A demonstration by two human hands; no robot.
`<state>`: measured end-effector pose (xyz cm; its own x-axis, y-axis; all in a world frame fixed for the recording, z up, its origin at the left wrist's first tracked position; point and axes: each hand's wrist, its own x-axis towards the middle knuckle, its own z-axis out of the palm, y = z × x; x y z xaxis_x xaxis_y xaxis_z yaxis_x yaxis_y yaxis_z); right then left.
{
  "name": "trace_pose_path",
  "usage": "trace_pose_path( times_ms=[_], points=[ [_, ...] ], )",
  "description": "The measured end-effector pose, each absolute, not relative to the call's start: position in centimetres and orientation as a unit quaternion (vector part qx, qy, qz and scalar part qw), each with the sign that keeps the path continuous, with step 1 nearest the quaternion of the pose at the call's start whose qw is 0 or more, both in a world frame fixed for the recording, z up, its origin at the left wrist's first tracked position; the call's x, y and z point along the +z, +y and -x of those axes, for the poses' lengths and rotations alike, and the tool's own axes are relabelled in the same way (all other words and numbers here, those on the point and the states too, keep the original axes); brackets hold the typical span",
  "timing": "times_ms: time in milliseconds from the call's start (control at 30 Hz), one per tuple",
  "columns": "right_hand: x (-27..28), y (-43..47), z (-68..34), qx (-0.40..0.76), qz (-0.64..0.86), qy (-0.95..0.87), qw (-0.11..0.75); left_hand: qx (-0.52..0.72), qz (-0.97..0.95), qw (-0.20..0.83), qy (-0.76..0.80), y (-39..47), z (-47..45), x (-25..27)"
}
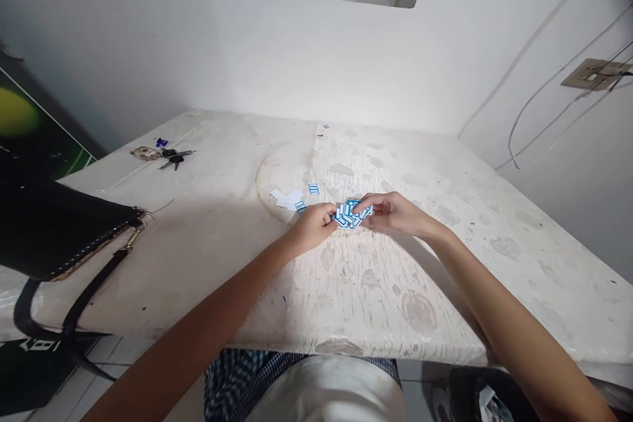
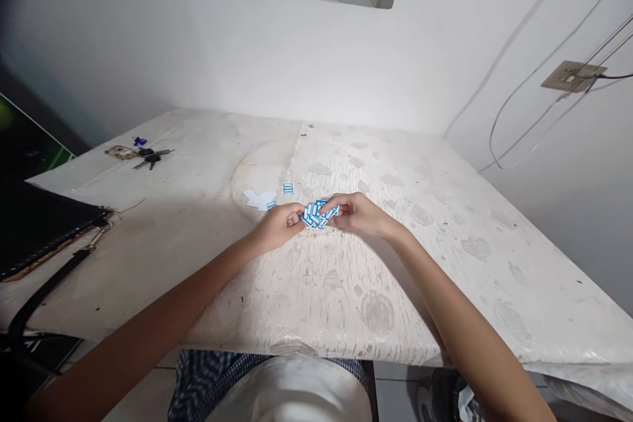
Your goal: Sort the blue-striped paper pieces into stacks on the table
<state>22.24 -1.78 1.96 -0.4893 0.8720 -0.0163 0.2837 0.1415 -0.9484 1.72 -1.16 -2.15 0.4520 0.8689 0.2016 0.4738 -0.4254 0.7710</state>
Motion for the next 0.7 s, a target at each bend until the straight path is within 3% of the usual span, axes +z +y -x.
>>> trace_pose_path(
  times_ms=[133, 467, 700],
  points=[
    [2.2, -2.1, -22.7, 0.493, 0.413, -0.712, 0.282, 0.319, -0.781, 0.332, 0.422, -1.2, -1.8, -2.3],
    [-0.2, -2.9, -20.6, 0.354, 0.426, -0.733, 0.395, 0.323, -0.792, 0.312, 0.413, -1.3, -1.8, -2.2],
    [-1.3, -3.7, -19.5, 0.381, 0.445, -0.676, 0.447, 0.295, -0.808, 0.299, 0.412, -1.4, -1.7, -2.0]
  ],
)
